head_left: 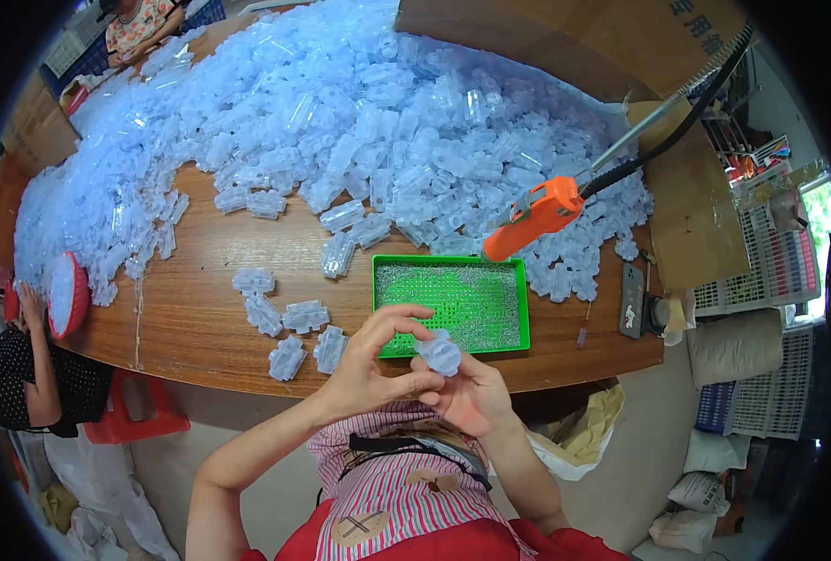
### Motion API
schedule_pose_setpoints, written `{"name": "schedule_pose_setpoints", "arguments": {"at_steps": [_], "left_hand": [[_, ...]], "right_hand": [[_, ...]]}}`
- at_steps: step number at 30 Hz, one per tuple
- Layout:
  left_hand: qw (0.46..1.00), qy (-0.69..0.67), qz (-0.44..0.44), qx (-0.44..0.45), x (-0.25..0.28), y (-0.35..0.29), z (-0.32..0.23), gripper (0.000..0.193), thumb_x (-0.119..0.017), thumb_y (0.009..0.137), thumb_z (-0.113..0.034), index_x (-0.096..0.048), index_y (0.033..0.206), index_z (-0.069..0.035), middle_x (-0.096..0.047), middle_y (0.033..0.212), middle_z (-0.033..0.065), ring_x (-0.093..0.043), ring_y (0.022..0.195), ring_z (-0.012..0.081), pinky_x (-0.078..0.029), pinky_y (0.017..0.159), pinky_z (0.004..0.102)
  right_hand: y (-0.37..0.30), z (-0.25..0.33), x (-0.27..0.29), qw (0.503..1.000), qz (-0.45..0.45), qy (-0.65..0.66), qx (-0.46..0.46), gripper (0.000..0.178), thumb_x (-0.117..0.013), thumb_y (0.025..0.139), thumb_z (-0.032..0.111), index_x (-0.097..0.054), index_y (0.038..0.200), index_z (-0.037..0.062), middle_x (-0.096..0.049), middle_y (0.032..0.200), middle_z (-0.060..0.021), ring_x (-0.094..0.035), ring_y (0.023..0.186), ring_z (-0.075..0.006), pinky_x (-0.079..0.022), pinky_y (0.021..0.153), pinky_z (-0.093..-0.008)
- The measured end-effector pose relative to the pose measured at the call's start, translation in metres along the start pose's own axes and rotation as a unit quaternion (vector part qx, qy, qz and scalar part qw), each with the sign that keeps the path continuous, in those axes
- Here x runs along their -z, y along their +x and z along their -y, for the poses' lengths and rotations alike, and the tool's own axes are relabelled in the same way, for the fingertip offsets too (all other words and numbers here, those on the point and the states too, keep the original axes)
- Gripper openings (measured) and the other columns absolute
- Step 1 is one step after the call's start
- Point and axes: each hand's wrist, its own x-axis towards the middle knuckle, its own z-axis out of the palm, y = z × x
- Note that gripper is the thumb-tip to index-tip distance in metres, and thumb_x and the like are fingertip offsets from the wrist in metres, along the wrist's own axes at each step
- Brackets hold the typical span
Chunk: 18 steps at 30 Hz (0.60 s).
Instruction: The person assembles plastic components by taking plastic pieces from a table, picking up screws from a green tray using an electric screwdriver, and driving the screws into the plastic pieces.
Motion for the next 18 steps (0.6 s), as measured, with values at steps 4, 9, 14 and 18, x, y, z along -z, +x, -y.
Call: {"name": "schedule_pose_setpoints", "arguments": {"at_steps": [4, 9, 14, 18], "left_hand": [[0.999, -0.047, -0.021, 0.006, -0.009, -0.003, 0.004, 0.047, -0.082, 0.068, -0.008, -0.058, 0.108, -0.005, -0.049, 0.124, 0.0113, -0.051, 0.115, 0.0216, -0.04, 0.097, 0.0344], [0.996, 0.009, -0.064, 0.054, -0.002, -0.006, 0.001, 0.038, -0.077, 0.07, -0.012, -0.06, 0.103, -0.004, -0.054, 0.108, 0.0108, -0.058, 0.098, 0.0213, -0.049, 0.081, 0.0312], [0.992, 0.061, -0.006, 0.107, -0.005, -0.012, 0.012, 0.043, -0.075, 0.071, -0.013, -0.059, 0.109, -0.002, -0.056, 0.105, 0.0102, -0.059, 0.093, 0.0227, -0.05, 0.077, 0.0321], [0.992, 0.064, -0.004, 0.112, -0.01, -0.022, 0.025, 0.049, -0.074, 0.074, -0.014, -0.054, 0.118, -0.003, -0.059, 0.107, 0.013, -0.061, 0.096, 0.0258, -0.051, 0.076, 0.034]], "right_hand": [[0.005, -0.002, 0.003, 0.993, 0.022, -0.117, 0.017, 0.037, -0.044, 0.099, 0.027, -0.04, 0.13, 0.0061, -0.055, 0.11, -0.0086, -0.057, 0.091, -0.0174, -0.049, 0.079, -0.0348], [0.042, 0.075, -0.027, 0.713, -0.142, -0.49, 0.482, 0.057, -0.061, 0.089, 0.012, -0.027, 0.134, 0.0008, -0.039, 0.125, -0.0086, -0.042, 0.11, -0.0152, -0.037, 0.096, -0.0312], [0.078, 0.167, -0.065, 0.684, -0.038, -0.555, 0.472, 0.061, -0.066, 0.088, 0.019, -0.031, 0.136, 0.0034, -0.045, 0.129, -0.0116, -0.046, 0.117, -0.0197, -0.035, 0.103, -0.037], [0.09, 0.169, -0.063, 0.662, -0.024, -0.604, 0.444, 0.048, -0.071, 0.084, 0.017, -0.047, 0.124, 0.0038, -0.059, 0.112, -0.0085, -0.057, 0.101, -0.016, -0.044, 0.091, -0.0334]]}}
